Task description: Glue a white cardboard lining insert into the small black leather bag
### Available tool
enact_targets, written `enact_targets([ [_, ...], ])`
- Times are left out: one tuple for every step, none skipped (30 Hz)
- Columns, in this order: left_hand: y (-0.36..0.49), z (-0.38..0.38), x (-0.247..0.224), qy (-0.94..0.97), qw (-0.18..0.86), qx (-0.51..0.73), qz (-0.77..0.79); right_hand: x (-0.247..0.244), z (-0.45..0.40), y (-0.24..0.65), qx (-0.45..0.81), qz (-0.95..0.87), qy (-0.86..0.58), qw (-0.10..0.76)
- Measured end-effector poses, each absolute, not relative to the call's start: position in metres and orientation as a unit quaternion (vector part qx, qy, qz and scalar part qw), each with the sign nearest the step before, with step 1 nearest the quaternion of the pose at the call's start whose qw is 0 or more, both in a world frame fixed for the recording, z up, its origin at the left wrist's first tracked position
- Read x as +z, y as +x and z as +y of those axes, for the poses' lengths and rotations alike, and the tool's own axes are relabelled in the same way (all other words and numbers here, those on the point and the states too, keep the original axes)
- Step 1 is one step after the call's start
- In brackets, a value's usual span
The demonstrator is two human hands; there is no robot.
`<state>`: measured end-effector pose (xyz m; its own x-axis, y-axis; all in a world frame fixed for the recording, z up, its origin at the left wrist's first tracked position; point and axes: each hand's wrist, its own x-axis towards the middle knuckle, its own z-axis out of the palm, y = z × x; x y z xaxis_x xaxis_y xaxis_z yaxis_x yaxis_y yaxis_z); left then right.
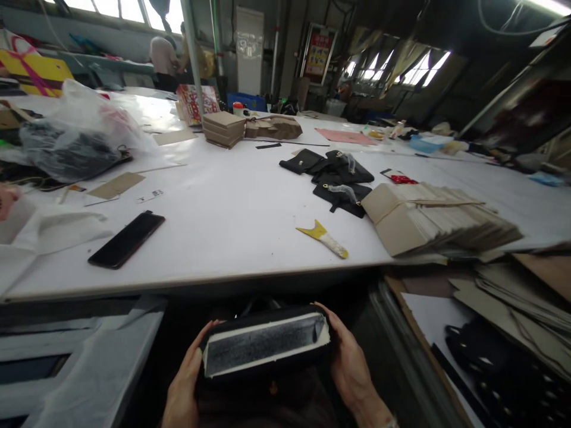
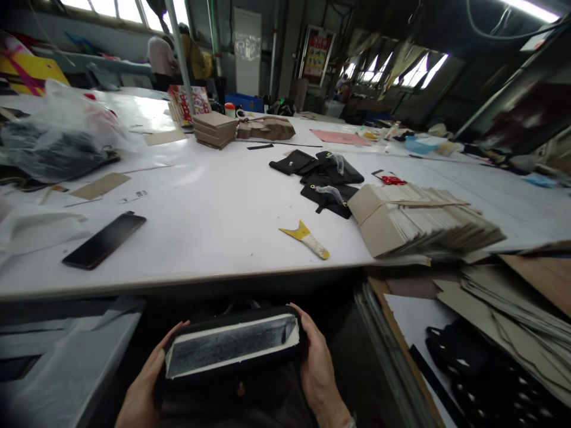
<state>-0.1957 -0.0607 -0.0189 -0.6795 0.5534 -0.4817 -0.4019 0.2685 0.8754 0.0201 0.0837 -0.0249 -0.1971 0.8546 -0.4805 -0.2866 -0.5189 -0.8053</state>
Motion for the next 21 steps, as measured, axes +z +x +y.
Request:
enact_targets([
  [-0.197, -0.059, -0.019, 0.052, 0.396, 0.600, 0.693, -0.025, 0.083, 0.019, 0.717, -0.295, -0.492, 0.396],
  [-0.197, -0.057, -0.019, 0.048, 0.396, 0.598, 0.695, -0.025, 0.084, 0.018, 0.713, -0.307, -0.493, 0.392],
  [-0.197, -0.055, -0.019, 0.045, 0.396, 0.597, 0.696, -0.025, 0.084, 0.017, 0.710, -0.323, -0.494, 0.384],
  [-0.197, -0.053, -0.018, 0.043, 0.395, 0.599, 0.695, -0.026, 0.085, 0.017, 0.706, -0.340, -0.496, 0.373],
  [-0.196, -0.051, -0.018, 0.042, 0.393, 0.599, 0.696, -0.027, 0.086, 0.018, 0.702, -0.359, -0.498, 0.362],
  [-0.196, -0.049, -0.017, 0.043, 0.388, 0.599, 0.699, -0.029, 0.086, 0.019, 0.695, -0.376, -0.501, 0.353],
  [-0.195, -0.048, -0.016, 0.046, 0.381, 0.600, 0.702, -0.031, 0.088, 0.020, 0.686, -0.393, -0.505, 0.347],
  [-0.195, -0.047, -0.016, 0.049, 0.377, 0.602, 0.702, -0.034, 0.089, 0.020, 0.675, -0.407, -0.511, 0.343],
  [-0.195, -0.046, -0.017, 0.052, 0.374, 0.604, 0.702, -0.037, 0.089, 0.021, 0.663, -0.417, -0.518, 0.343],
  [-0.195, -0.045, -0.019, 0.053, 0.374, 0.604, 0.702, -0.040, 0.090, 0.021, 0.655, -0.421, -0.525, 0.344],
  [-0.195, -0.045, -0.021, 0.052, 0.373, 0.603, 0.703, -0.042, 0.091, 0.022, 0.650, -0.420, -0.531, 0.345],
  [-0.195, -0.045, -0.024, 0.050, 0.372, 0.599, 0.707, -0.044, 0.091, 0.021, 0.647, -0.416, -0.537, 0.347],
  [-0.195, -0.045, -0.026, 0.046, 0.371, 0.593, 0.714, -0.045, 0.091, 0.021, 0.646, -0.411, -0.541, 0.348],
  [-0.195, -0.046, -0.029, 0.044, 0.365, 0.587, 0.721, -0.045, 0.090, 0.021, 0.646, -0.405, -0.546, 0.347],
  [-0.195, -0.047, -0.031, 0.046, 0.357, 0.584, 0.727, -0.045, 0.090, 0.020, 0.645, -0.399, -0.552, 0.347],
  [-0.195, -0.047, -0.032, 0.055, 0.347, 0.586, 0.730, -0.044, 0.089, 0.020, 0.641, -0.393, -0.559, 0.348],
  [-0.194, -0.048, -0.033, 0.070, 0.336, 0.591, 0.730, -0.043, 0.089, 0.020, 0.637, -0.387, -0.568, 0.349],
  [-0.194, -0.048, -0.033, 0.090, 0.325, 0.599, 0.726, -0.042, 0.089, 0.020, 0.634, -0.382, -0.575, 0.348],
  [-0.194, -0.048, -0.034, 0.114, 0.318, 0.607, 0.719, -0.041, 0.089, 0.019, 0.628, -0.379, -0.584, 0.348],
  [-0.194, -0.049, -0.034, 0.134, 0.316, 0.613, 0.711, -0.040, 0.090, 0.019, 0.620, -0.380, -0.593, 0.345],
  [-0.195, -0.049, -0.035, 0.152, 0.320, 0.619, 0.701, -0.040, 0.090, 0.019, 0.606, -0.394, -0.600, 0.343],
])
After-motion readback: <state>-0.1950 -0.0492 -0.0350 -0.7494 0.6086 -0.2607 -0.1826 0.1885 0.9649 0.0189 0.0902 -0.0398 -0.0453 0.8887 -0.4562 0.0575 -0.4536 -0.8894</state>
